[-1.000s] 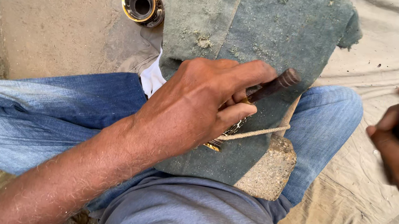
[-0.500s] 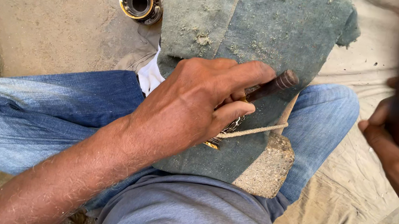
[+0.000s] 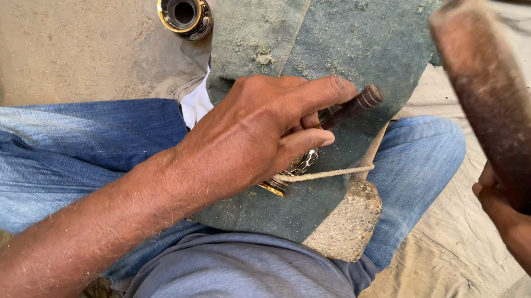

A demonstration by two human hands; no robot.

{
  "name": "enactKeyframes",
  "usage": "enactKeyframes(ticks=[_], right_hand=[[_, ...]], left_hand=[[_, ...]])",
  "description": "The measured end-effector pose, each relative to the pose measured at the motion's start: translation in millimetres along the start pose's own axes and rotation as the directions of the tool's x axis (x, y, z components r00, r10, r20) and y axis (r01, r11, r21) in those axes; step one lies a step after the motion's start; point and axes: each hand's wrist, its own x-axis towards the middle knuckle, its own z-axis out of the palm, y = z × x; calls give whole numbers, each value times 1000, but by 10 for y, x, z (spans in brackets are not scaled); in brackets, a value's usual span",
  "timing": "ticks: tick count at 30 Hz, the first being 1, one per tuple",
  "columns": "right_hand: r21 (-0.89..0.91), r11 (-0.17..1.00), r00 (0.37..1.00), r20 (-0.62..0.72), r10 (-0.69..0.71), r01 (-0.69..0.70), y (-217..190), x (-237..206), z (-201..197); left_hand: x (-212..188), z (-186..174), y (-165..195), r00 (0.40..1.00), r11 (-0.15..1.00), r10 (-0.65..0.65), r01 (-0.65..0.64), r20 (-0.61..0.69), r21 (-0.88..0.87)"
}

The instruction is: The person sits on the ground and uses a hammer and chisel to engrave a pattern onto a small metal pot. They repeatedly strike the chisel to create indentations, occasionally rotating the pot to access different areas.

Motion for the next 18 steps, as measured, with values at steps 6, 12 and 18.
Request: enactKeyframes(ticks=[6, 12, 18], right_hand=[[-62, 997, 999, -25, 42, -44, -91, 15, 51], [1, 989, 987, -62, 149, -149, -175, 99, 26], [50, 986, 985, -62, 159, -156, -63, 130, -33]], left_hand=[[-5, 12, -38, 1000, 1000, -23, 23, 8, -21], [-5, 7, -34, 1000, 1000, 12, -12, 2, 2], [16, 6, -3, 999, 999, -38, 38, 20, -11]])
